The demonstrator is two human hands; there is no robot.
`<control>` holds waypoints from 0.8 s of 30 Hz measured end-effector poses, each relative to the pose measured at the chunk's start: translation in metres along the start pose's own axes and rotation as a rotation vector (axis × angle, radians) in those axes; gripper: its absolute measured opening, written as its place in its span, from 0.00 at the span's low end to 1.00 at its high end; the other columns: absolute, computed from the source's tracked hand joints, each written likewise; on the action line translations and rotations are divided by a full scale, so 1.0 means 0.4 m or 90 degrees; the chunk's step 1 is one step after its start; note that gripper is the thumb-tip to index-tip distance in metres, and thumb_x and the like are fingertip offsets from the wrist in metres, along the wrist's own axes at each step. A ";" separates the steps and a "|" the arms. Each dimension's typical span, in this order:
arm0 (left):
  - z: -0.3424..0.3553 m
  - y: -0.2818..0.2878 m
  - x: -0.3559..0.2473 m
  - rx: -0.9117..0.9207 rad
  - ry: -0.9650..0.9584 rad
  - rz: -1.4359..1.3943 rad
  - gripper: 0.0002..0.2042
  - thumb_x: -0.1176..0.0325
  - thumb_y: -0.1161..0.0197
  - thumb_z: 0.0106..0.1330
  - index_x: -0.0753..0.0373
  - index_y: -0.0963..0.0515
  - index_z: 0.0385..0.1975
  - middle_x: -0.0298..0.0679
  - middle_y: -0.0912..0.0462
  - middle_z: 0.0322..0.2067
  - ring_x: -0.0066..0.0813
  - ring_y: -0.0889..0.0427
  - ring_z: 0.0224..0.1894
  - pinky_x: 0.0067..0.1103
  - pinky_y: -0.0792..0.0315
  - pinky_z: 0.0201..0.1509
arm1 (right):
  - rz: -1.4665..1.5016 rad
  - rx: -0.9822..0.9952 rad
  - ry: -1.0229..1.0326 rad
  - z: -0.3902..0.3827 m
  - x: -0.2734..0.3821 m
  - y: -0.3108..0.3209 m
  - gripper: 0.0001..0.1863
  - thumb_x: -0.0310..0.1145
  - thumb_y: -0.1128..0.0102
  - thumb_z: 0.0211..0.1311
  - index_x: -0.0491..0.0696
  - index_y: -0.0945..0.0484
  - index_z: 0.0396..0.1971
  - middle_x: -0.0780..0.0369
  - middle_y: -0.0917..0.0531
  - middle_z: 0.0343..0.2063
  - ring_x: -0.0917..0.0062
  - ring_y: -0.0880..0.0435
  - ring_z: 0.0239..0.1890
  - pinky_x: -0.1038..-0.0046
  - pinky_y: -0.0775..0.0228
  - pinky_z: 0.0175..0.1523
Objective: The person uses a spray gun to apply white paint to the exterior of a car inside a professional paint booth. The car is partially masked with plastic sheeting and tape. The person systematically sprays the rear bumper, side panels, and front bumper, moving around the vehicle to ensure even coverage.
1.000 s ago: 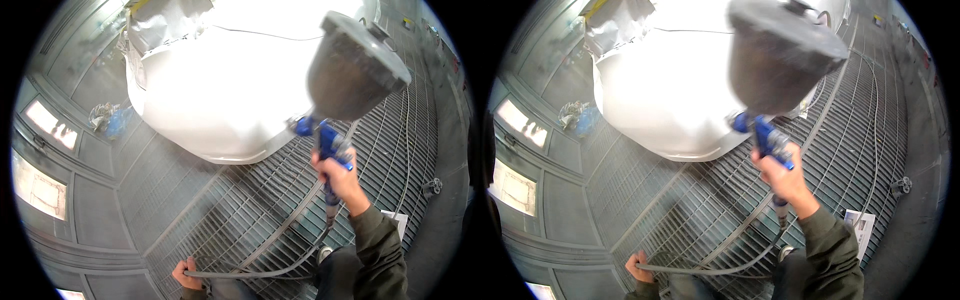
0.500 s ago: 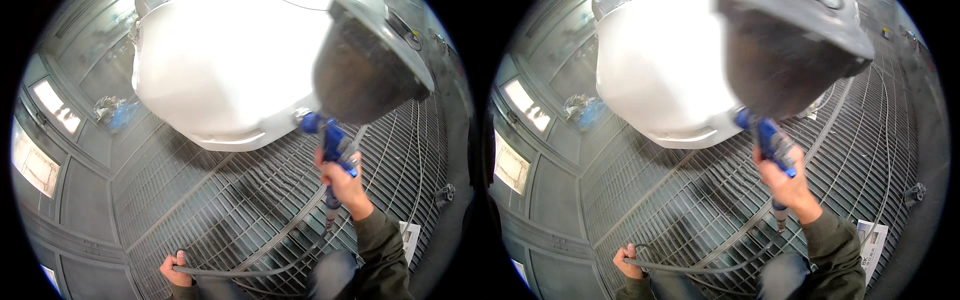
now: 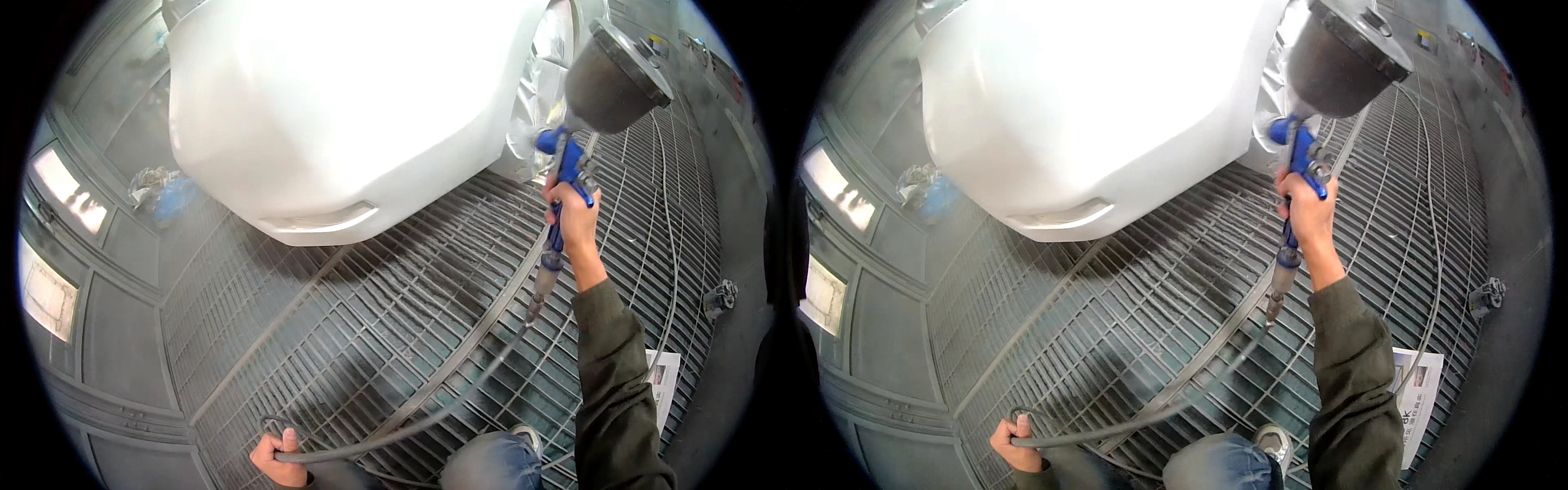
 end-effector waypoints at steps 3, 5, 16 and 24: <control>-0.007 -0.013 0.016 -0.020 0.034 -0.042 0.23 0.66 0.35 0.65 0.61 0.41 0.13 0.28 0.41 0.12 0.14 0.45 0.18 0.21 0.51 0.21 | -0.062 -0.056 -0.009 0.013 -0.068 0.066 0.04 0.27 0.45 0.51 0.44 0.24 0.26 0.67 0.24 0.20 0.84 0.32 0.14 0.80 0.39 0.18; -0.014 -0.011 0.024 -0.025 0.054 -0.035 0.23 0.66 0.34 0.64 0.61 0.41 0.13 0.27 0.40 0.12 0.14 0.44 0.18 0.20 0.51 0.20 | -0.030 0.008 -0.017 -0.047 -0.085 0.013 0.04 0.28 0.44 0.52 0.45 0.24 0.27 0.68 0.24 0.21 0.85 0.30 0.15 0.82 0.38 0.20; -0.030 -0.094 -0.076 0.084 -0.018 0.071 0.25 0.61 0.29 0.57 0.62 0.41 0.11 0.31 0.43 0.09 0.18 0.45 0.16 0.23 0.50 0.20 | 0.084 0.511 -0.189 -0.366 -0.247 -0.251 0.11 0.23 0.44 0.48 0.40 0.22 0.34 0.65 0.21 0.25 0.83 0.25 0.23 0.79 0.33 0.27; -0.035 -0.082 -0.087 0.005 -0.037 0.049 0.24 0.64 0.33 0.62 0.63 0.42 0.13 0.29 0.43 0.11 0.17 0.46 0.18 0.22 0.53 0.21 | 0.255 0.067 -0.187 -0.133 -0.376 0.003 0.08 0.22 0.50 0.49 0.39 0.25 0.30 0.60 0.24 0.21 0.79 0.30 0.16 0.79 0.35 0.19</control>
Point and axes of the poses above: each hand's wrist, its own z-axis towards the middle knuckle, its own y-axis out of the back of the hand, x = y × z, the point moved 10 cm from there along z, towards the middle knuckle
